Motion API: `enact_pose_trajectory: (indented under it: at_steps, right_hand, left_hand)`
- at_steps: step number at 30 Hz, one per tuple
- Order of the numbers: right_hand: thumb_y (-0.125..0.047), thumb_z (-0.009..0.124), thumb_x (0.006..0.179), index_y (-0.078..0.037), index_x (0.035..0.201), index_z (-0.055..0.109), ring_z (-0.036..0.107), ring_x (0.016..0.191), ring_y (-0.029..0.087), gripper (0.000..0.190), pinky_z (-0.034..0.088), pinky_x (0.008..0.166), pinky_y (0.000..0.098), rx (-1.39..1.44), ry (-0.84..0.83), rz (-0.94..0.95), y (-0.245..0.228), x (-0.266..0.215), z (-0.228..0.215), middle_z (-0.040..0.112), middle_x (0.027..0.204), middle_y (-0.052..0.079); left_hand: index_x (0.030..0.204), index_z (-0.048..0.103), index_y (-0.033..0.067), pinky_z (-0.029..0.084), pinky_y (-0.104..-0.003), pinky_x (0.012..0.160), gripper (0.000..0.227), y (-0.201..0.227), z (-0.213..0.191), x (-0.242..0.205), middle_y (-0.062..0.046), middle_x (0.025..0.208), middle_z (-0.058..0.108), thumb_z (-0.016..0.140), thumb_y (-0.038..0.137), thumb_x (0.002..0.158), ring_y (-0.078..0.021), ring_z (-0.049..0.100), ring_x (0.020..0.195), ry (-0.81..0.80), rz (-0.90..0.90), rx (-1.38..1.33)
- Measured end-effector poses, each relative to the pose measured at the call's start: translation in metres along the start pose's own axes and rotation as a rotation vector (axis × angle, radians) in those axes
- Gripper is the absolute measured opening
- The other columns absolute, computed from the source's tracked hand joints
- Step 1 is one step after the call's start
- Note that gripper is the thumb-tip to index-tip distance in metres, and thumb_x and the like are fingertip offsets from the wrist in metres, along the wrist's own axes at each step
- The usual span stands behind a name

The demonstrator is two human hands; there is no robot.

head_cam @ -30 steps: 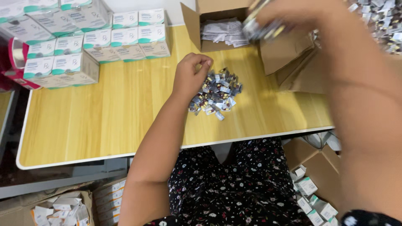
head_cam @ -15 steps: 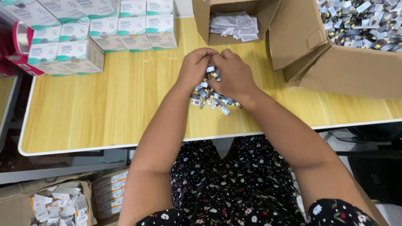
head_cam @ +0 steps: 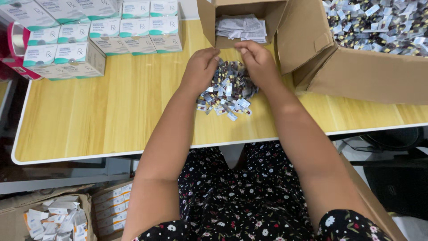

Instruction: The person repeatedly picks small foil sachets from a table and places them into a small white product box. The person also moves a larger cardboard box and retrieves another small white box from a lower shelf to continue the packing process.

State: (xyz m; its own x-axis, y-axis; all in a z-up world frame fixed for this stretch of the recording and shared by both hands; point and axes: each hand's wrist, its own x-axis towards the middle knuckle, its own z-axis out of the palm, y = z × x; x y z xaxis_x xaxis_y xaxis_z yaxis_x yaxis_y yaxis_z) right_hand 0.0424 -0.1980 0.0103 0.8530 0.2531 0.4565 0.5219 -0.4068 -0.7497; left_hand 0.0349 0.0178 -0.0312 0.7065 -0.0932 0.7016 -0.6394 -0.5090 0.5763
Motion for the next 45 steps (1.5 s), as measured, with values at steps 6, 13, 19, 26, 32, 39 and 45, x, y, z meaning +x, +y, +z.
enact_pose_trajectory:
  at_steps: [6,13,19,26,32,39,45]
  right_hand:
    - [-0.027,0.05,0.11,0.001,0.142,0.056,0.06,0.125,0.018,0.043,0.046,0.109,0.031,0.203,-0.16,-0.064,0.035,0.002,0.021,0.068,0.134,0.012]
    - [-0.028,0.046,0.112,0.0,0.144,0.052,0.055,0.132,0.017,0.043,0.043,0.113,0.0296,0.231,-0.194,-0.092,0.03,-0.007,0.034,0.061,0.14,0.011]
    - [-0.013,0.061,0.104,-0.005,0.124,0.069,0.064,0.118,0.024,0.024,0.05,0.106,0.0324,0.024,0.08,-0.209,0.032,0.031,0.02,0.066,0.123,0.012]
    - [-0.004,0.072,0.083,-0.007,0.122,0.073,0.06,0.111,0.042,0.039,0.048,0.097,0.048,-0.764,0.226,-0.345,0.029,0.085,0.005,0.069,0.119,0.017]
    - [-0.014,0.071,0.088,-0.015,0.107,0.08,0.062,0.105,0.039,0.021,0.048,0.091,0.0499,-0.875,0.159,-0.211,0.033,0.098,0.016,0.074,0.109,0.014]
    - [-0.008,0.075,0.093,-0.005,0.101,0.079,0.066,0.099,0.041,0.01,0.053,0.089,0.0482,-0.607,0.391,-0.346,0.025,0.072,0.002,0.073,0.104,0.018]
    - [-0.002,0.069,0.101,0.0,0.125,0.061,0.075,0.103,0.033,0.026,0.058,0.082,0.0392,-0.237,0.097,-0.333,-0.027,-0.016,-0.029,0.073,0.111,0.02]
  left_hand:
    - [0.121,0.07,-0.0008,0.048,-0.043,0.099,0.033,0.009,-0.002,0.0,-0.021,0.118,0.07,0.055,0.021,0.102,-0.0373,0.064,0.112,-0.169,-0.07,-0.124]
    - [0.121,0.07,-0.0005,0.053,-0.035,0.095,0.032,0.004,-0.006,0.0,-0.017,0.111,0.076,0.055,0.022,0.103,-0.0293,0.072,0.107,-0.164,-0.203,-0.426]
    - [0.121,0.069,0.0008,0.052,-0.035,0.096,0.03,0.007,-0.006,0.0,-0.017,0.113,0.071,0.058,0.021,0.102,-0.0281,0.069,0.107,-0.085,-0.128,-0.36]
    - [0.113,0.072,0.0029,0.052,-0.038,0.093,0.024,0.013,-0.015,0.002,-0.015,0.108,0.064,0.061,0.021,0.102,-0.0302,0.065,0.102,0.113,-0.001,-0.191]
    - [0.11,0.073,0.006,0.053,-0.037,0.089,0.024,0.013,-0.019,0.005,-0.013,0.11,0.064,0.063,0.025,0.101,-0.0286,0.066,0.101,0.138,-0.075,-0.162]
    - [0.109,0.074,0.0052,0.051,-0.038,0.095,0.023,0.014,-0.017,0.003,-0.015,0.111,0.063,0.064,0.025,0.101,-0.0319,0.064,0.109,0.132,-0.039,-0.151]
    - [0.11,0.073,0.0048,0.049,-0.038,0.101,0.021,0.014,-0.018,-0.001,-0.015,0.113,0.062,0.065,0.022,0.102,-0.0315,0.063,0.113,0.198,-0.018,-0.19]
